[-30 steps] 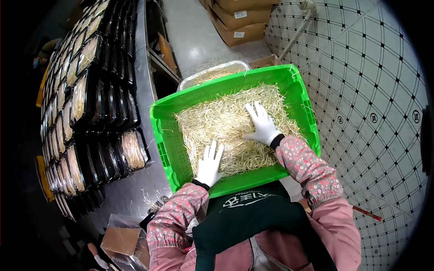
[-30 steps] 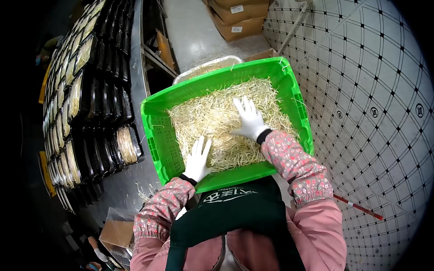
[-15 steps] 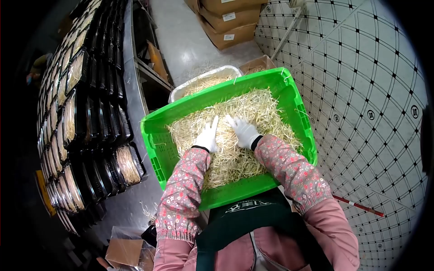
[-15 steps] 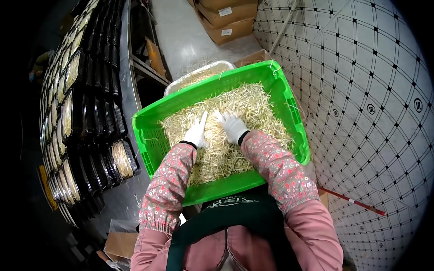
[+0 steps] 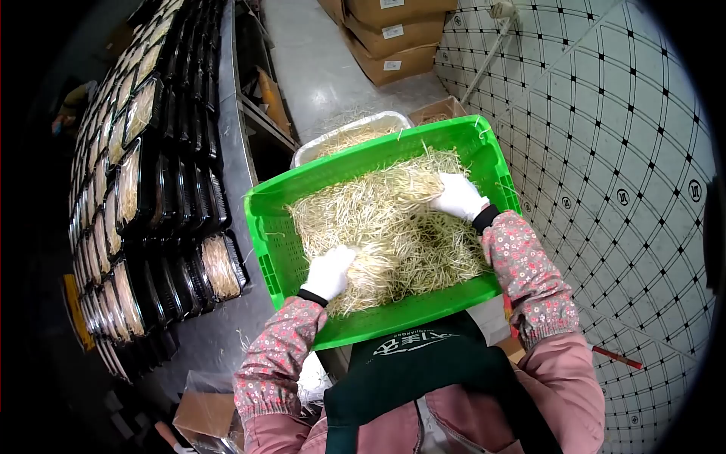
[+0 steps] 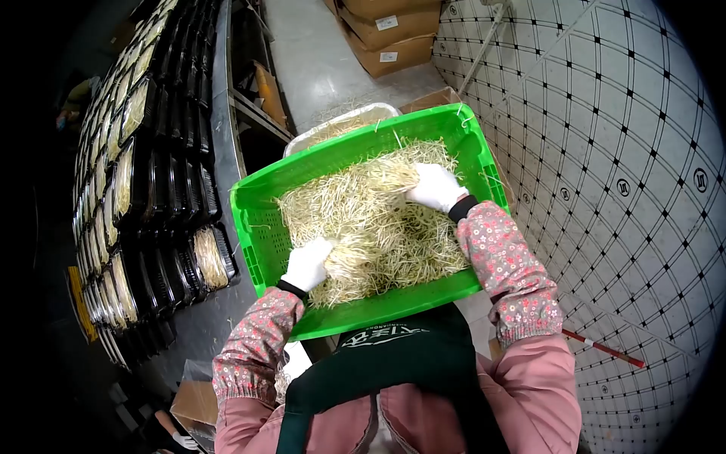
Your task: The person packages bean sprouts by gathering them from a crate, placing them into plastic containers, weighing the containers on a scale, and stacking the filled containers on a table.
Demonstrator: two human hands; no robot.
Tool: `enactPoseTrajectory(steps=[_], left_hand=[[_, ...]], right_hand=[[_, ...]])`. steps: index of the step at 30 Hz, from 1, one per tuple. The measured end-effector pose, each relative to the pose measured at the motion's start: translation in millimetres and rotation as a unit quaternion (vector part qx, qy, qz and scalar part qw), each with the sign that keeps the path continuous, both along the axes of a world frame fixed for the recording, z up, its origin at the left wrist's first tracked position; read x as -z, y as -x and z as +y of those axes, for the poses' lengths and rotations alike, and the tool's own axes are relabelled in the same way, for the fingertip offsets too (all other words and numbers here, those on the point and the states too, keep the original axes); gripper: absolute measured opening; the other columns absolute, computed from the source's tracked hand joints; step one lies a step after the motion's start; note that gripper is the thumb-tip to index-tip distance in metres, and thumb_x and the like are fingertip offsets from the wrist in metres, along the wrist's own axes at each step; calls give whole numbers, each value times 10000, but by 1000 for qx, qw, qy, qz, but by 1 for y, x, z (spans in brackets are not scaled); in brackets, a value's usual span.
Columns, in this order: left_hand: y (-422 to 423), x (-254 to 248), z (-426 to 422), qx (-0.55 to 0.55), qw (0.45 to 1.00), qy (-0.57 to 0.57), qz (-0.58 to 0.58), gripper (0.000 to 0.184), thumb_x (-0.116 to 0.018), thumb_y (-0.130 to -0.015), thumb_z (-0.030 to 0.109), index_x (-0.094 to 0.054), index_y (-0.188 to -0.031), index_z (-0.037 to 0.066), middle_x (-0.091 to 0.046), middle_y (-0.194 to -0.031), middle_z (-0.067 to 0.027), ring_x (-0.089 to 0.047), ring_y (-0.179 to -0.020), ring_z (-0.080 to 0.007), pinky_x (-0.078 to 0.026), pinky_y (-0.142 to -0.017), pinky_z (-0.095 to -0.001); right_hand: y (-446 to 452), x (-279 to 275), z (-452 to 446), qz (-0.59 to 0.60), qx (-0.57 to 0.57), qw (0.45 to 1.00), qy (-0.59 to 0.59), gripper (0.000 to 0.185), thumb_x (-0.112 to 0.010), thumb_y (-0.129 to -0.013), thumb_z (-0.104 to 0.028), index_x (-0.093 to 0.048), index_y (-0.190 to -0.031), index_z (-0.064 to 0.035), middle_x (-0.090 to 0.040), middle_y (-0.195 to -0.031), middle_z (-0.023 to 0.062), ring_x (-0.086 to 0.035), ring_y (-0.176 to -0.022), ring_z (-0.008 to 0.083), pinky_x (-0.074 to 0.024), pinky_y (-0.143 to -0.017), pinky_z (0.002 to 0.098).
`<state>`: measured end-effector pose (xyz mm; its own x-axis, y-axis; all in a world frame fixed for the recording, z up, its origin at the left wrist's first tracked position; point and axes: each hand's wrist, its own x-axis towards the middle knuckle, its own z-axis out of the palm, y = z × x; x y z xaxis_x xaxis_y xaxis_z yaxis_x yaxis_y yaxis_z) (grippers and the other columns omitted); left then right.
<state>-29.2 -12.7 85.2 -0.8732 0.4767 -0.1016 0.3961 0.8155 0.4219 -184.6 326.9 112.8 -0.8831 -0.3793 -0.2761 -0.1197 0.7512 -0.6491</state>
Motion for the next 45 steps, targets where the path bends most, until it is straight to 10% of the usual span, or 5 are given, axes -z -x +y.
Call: enactPoseTrajectory(steps=[11,21,30,36,45], left_hand=[[-62,33,40,-344,921,-143,-116,949,-791,-789,161,-259,-1569,65,-184,-1625,-253,-218,-1484,-431,-231,-1211,-458],[-54,75,83,-537,395,-643,-376,508,-506,-1022,423,-490,-1352,36,-574,-1303,-116,-549,-1138,-230,-438,-952,-422],[-69,33,80,-529,512,-558,-383,754,-563,-1003,388,-187,-1596,114,-427,-1518,-133,-500,-1288,-300,-439,-993,-410],[-137,-124,-18,-563,745,-331,138,355,-587,-969,217,-649,-1233,-13,-622,-1269,-125,-609,-1133,-231,-475,-1010,-364],[-395,-47,-150,-900,315,-189,236,796,-720,-917,243,-285,-1521,-40,-448,-1479,-243,-548,-1243,-320,-472,-1054,-406]], right_hand=[[2,42,-47,-67,-86,989,-102,1127,-802,-711,-555,-277,-1537,4,-415,-1495,285,-402,-1391,420,-354,-1151,447],[-125,36,-122,20,-183,974,-133,1384,-903,-551,-569,-148,-1544,30,-271,-1518,306,-259,-1430,463,-212,-1178,567],[-112,92,-140,67,-110,986,-105,898,-726,-817,-422,-322,-1503,-7,-539,-1302,193,-521,-1222,304,-397,-1055,411],[-74,80,-120,-1,-138,982,-127,1016,-831,-680,-360,-330,-1510,-56,-602,-1241,217,-592,-1170,356,-489,-1003,435],[-58,63,-104,-50,-114,991,54,990,-855,-612,-365,-432,-1469,-107,-642,-1264,205,-621,-1163,358,-481,-1020,416]])
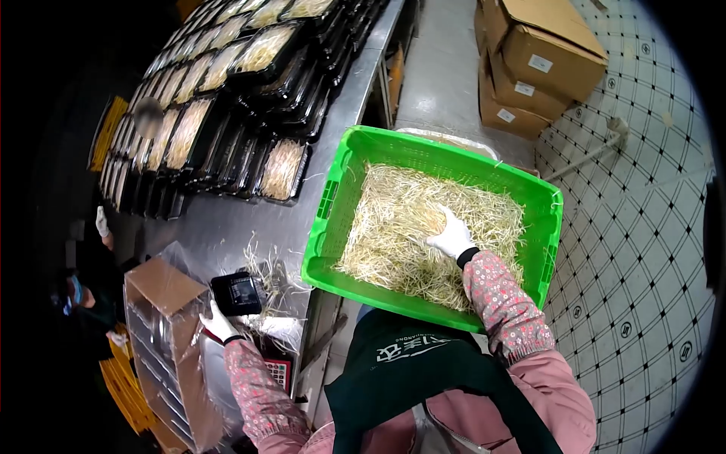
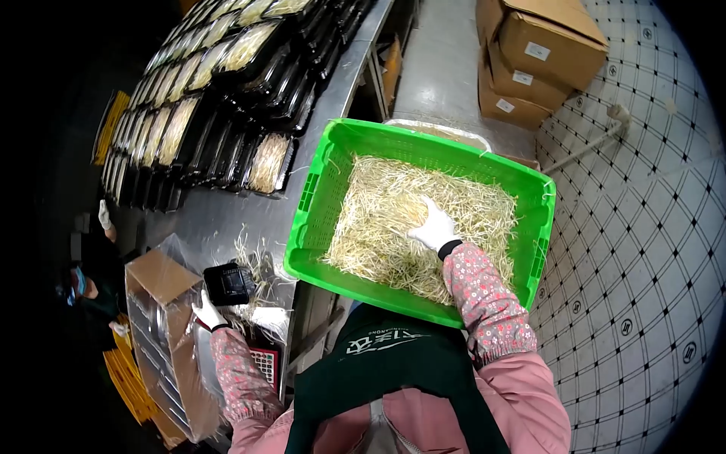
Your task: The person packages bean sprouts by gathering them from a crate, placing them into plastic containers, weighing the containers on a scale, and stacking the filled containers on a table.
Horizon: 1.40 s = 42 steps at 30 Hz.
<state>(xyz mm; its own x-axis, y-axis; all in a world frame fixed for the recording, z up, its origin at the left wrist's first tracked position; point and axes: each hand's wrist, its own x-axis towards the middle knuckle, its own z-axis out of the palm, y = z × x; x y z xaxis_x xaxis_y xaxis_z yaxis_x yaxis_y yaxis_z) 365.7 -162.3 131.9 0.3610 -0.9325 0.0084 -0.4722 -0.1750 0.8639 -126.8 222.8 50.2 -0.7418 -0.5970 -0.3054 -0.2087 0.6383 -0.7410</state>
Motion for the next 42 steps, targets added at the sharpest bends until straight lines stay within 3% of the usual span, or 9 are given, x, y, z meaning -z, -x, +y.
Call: enactPoseTrajectory(steps=[2,4,11,14,16,26,31,38,42], left_hand=[[-41,47,-28,47,998,-11,36,826,-750,-894,271,-301,-1516,-33,-527,-1401,-233,-608,-1153,-315,-538,-957,-411],[-49,81,-46,-35,992,-45,113,760,-806,-836,255,-423,-1423,-38,-641,-1139,-175,-686,-813,-264,-581,-567,-392],[-33,106,-34,-76,977,-61,190,158,-726,-750,-6,-622,-868,13,-621,-736,-68,-545,-506,-187,-456,-440,-346],[-32,98,-28,-64,960,-150,226,115,-668,-812,118,-649,-814,4,-610,-745,-53,-544,-608,-157,-467,-550,-308],[-20,88,-17,-27,921,-2,388,174,-628,-823,151,-653,-824,-21,-625,-792,-67,-589,-747,-173,-492,-698,-301],[-53,-121,58,-3,919,382,97,641,-492,-844,-116,-397,-1465,9,-369,-1525,-170,-376,-1397,-316,-263,-1195,-440],[-111,-135,94,119,927,300,-193,681,-617,-835,-48,-433,-1479,77,-264,-1599,-211,-305,-1436,-389,-231,-1203,-487],[-210,-63,121,76,960,194,188,504,-497,-1027,182,-400,-1494,21,-367,-1532,-200,-368,-1410,-337,-297,-1171,-415],[-272,-62,130,121,986,4,113,563,-554,-1018,262,-401,-1476,-28,-471,-1454,-231,-466,-1322,-361,-361,-1113,-440]], right_hand=[[-1,-1,1,6,-14,997,-73,975,-854,-617,-368,-442,-1464,-119,-666,-1213,210,-633,-1144,364,-488,-1012,419],[2,0,1,-30,-26,997,-68,970,-858,-618,-372,-448,-1461,-124,-672,-1193,217,-639,-1129,372,-492,-1004,426],[-2,-51,-23,-20,-46,991,122,965,-885,-615,-236,-451,-1460,-67,-647,-1272,190,-618,-1183,309,-472,-1040,368],[-24,-79,-61,-14,-100,975,199,959,-887,-611,-215,-456,-1449,-39,-635,-1291,177,-609,-1191,275,-456,-1055,347],[-52,-105,-94,-27,-166,954,249,960,-887,-609,-204,-453,-1446,-27,-635,-1293,176,-607,-1195,266,-452,-1059,347],[-319,-233,-266,277,-472,830,110,914,-832,-624,-312,-469,-1410,-18,-614,-1289,214,-605,-1174,355,-490,-1004,412],[-460,-248,-325,362,-581,718,126,598,-744,-680,-240,-577,-1194,18,-670,-986,230,-660,-925,385,-541,-819,458],[-573,-246,-337,320,-683,602,261,495,-733,-667,-210,-599,-1087,16,-648,-907,165,-639,-869,361,-514,-766,448],[-602,-201,-350,365,-750,500,235,600,-715,-640,-156,-569,-1187,41,-649,-953,182,-635,-881,345,-500,-765,437]])
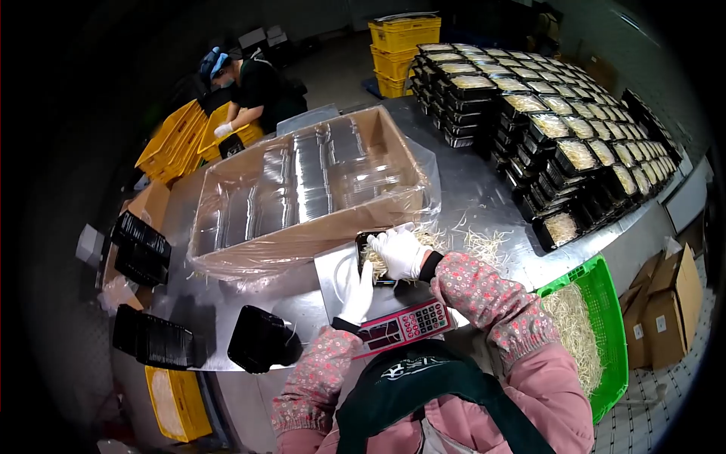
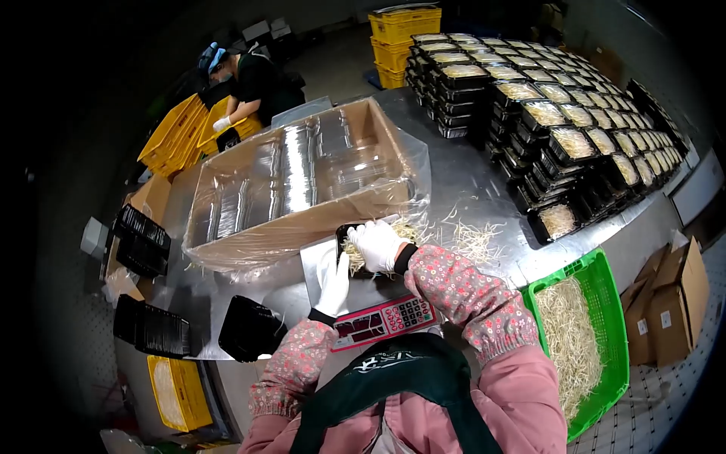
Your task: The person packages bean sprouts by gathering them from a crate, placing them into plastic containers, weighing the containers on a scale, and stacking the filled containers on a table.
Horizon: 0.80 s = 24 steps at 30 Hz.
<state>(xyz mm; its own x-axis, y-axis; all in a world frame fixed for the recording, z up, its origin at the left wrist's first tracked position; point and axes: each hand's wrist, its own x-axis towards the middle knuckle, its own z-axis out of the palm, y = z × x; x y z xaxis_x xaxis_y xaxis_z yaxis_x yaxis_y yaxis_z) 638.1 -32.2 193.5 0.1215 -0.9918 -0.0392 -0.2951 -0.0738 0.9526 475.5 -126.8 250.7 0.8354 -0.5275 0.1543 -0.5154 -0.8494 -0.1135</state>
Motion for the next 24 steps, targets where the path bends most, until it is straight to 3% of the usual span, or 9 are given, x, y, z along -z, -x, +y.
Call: enactPoseTrajectory(steps=[2,4,6,8,11,14,17,20,24], left_hand=[[-5,24,-4,-121,911,223,-325,705,-630,-954,290,-339,-1497,-52,-437,-1481,-278,-482,-1321,-389,-357,-1108,-492],[5,-8,-8,-50,935,234,-261,759,-645,-931,317,-311,-1520,-26,-432,-1500,-252,-463,-1342,-394,-352,-1108,-483],[10,-15,-7,13,889,145,-435,699,-583,-943,325,-339,-1540,55,-459,-1510,-159,-472,-1331,-340,-345,-1112,-442],[11,-9,-11,2,880,165,-446,651,-540,-959,343,-375,-1529,75,-496,-1486,-131,-492,-1315,-325,-361,-1095,-437],[7,4,-13,0,890,157,-429,558,-532,-971,283,-452,-1476,60,-530,-1440,-155,-481,-1326,-341,-348,-1129,-445],[8,9,-15,-37,846,226,-481,559,-574,-932,310,-498,-1443,95,-580,-1380,-100,-543,-1259,-279,-421,-1038,-440],[11,10,-14,-44,834,223,-503,535,-572,-935,303,-509,-1446,156,-576,-1389,-78,-537,-1266,-265,-416,-1045,-433],[16,10,-12,-58,831,214,-511,500,-567,-940,297,-532,-1428,198,-579,-1385,-66,-538,-1258,-249,-415,-1045,-434],[18,17,-13,-84,827,214,-512,433,-567,-941,291,-587,-1362,186,-596,-1350,-53,-546,-1238,-250,-415,-1034,-446]], right_hand=[[-13,26,3,18,-1,1000,4,665,-721,-641,-191,-555,-1242,41,-641,-952,164,-633,-878,332,-495,-776,427],[-22,36,4,5,22,1000,-17,664,-687,-695,-295,-556,-1259,30,-635,-947,157,-629,-882,325,-495,-774,435],[-25,42,1,0,13,1000,-17,634,-652,-723,-315,-564,-1249,30,-632,-938,149,-624,-893,321,-492,-798,452],[-16,41,-7,24,23,996,-88,779,-708,-725,-352,-489,-1346,64,-630,-1093,216,-606,-1048,367,-482,-918,462],[15,43,-16,-154,-23,957,-244,1204,-861,-633,-461,-241,-1518,68,-427,-1444,321,-447,-1320,427,-381,-1110,452],[45,-5,-14,-26,-6,994,-110,1050,-868,-622,-438,-418,-1457,12,-463,-1429,241,-457,-1312,375,-367,-1128,412],[76,-13,-36,87,23,985,-151,930,-858,-632,-426,-519,-1394,-16,-512,-1398,186,-474,-1301,354,-405,-1086,397],[85,-18,-28,18,29,983,-183,395,-783,-733,-306,-707,-983,-9,-696,-971,203,-677,-935,373,-545,-834,443],[76,21,-28,-15,56,995,-84,143,-696,-787,-159,-719,-862,-40,-707,-818,174,-689,-820,393,-556,-748,447]])
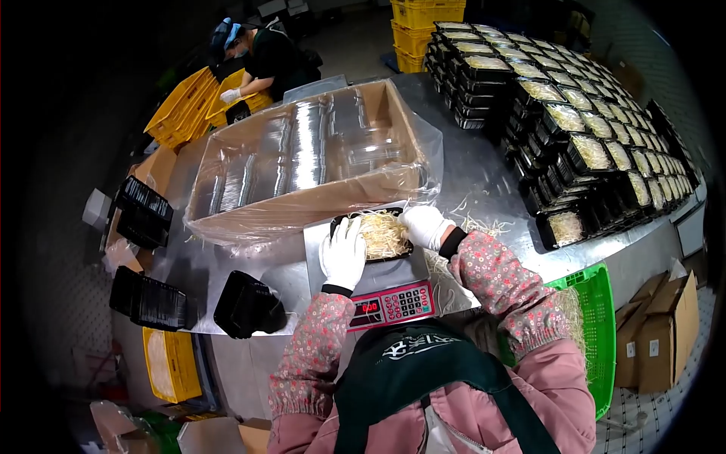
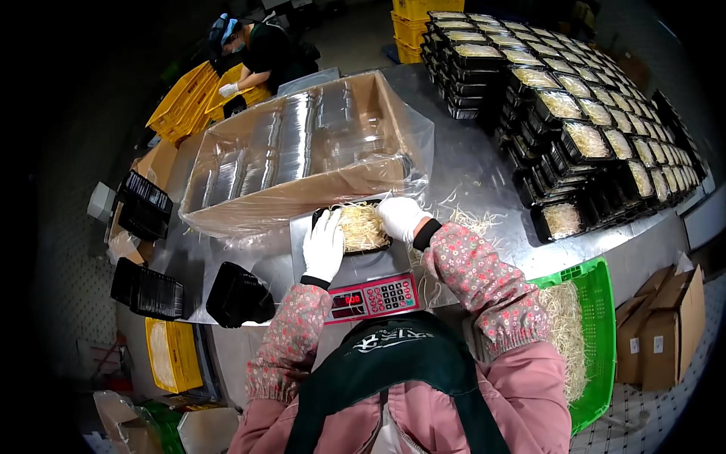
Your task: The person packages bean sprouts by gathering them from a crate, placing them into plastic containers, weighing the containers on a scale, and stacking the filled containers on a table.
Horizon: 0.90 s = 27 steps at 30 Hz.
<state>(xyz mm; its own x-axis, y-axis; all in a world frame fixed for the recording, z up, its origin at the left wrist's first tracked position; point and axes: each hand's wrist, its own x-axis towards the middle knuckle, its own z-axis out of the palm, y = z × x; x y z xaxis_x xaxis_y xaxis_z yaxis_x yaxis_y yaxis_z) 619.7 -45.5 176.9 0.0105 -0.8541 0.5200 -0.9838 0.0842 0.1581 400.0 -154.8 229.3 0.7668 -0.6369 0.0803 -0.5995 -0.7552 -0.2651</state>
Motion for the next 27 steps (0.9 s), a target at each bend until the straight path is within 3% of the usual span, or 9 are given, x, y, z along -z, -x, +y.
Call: enactPoseTrajectory(steps=[6,10,16,17,18,20,22,23,27], left_hand=[[1,5,5,-23,1000,-20,4,436,-537,-969,297,-562,-1382,161,-546,-1409,-103,-509,-1283,-287,-400,-1055,-460],[-6,-7,8,3,998,-34,45,452,-544,-971,243,-537,-1408,128,-507,-1450,-135,-486,-1303,-332,-379,-1084,-466],[-37,-68,36,19,884,31,467,403,-498,-1013,99,-507,-1391,-39,-511,-1447,-188,-461,-1351,-280,-341,-1152,-382],[-64,-64,39,3,924,34,380,385,-485,-1021,98,-520,-1373,-53,-542,-1418,-178,-490,-1327,-256,-359,-1138,-360],[-87,-53,41,-10,916,32,400,384,-465,-1033,109,-521,-1376,-56,-568,-1389,-177,-521,-1301,-265,-369,-1130,-355],[-107,-64,53,-34,904,8,427,387,-449,-1043,126,-527,-1374,-60,-576,-1380,-186,-530,-1297,-273,-375,-1124,-355],[-114,-71,57,-38,913,-4,407,390,-442,-1049,144,-537,-1364,-64,-577,-1384,-193,-535,-1295,-278,-379,-1118,-353],[-110,-70,52,-23,916,-11,401,390,-446,-1048,152,-544,-1356,-66,-580,-1380,-195,-540,-1288,-279,-379,-1119,-354],[-58,-33,9,79,873,-1,482,422,-480,-1029,189,-527,-1385,-32,-570,-1390,-194,-528,-1300,-291,-383,-1113,-364]], right_hand=[[43,-33,-17,-145,39,979,-140,180,-714,-808,-208,-749,-882,-48,-703,-791,181,-694,-755,345,-558,-731,412],[92,-66,-25,-233,92,942,-223,167,-742,-838,-115,-735,-919,31,-714,-724,132,-703,-673,175,-546,-628,302],[138,-11,-28,-333,204,834,-389,176,-746,-873,-70,-722,-983,65,-736,-817,84,-651,-706,82,-520,-638,223],[147,35,-39,-272,194,880,-337,197,-766,-877,-157,-745,-1025,-28,-700,-692,28,-625,-596,104,-505,-575,252],[157,55,-44,2,183,969,-165,300,-798,-831,-293,-754,-1040,-81,-732,-816,74,-665,-678,210,-543,-665,340],[145,43,-26,129,162,978,-5,468,-781,-798,-461,-731,-1114,-120,-716,-1056,149,-681,-953,334,-539,-863,434],[108,3,-17,-59,195,976,-80,483,-778,-784,-414,-709,-1170,-132,-668,-1170,158,-626,-1092,325,-502,-935,442],[89,7,-18,-125,126,983,40,504,-775,-782,-392,-684,-1207,-135,-657,-1194,159,-593,-1139,335,-478,-969,438],[-32,-24,19,-204,-24,976,66,663,-762,-789,-424,-570,-1349,-125,-550,-1393,163,-489,-1308,356,-365,-1093,509]])
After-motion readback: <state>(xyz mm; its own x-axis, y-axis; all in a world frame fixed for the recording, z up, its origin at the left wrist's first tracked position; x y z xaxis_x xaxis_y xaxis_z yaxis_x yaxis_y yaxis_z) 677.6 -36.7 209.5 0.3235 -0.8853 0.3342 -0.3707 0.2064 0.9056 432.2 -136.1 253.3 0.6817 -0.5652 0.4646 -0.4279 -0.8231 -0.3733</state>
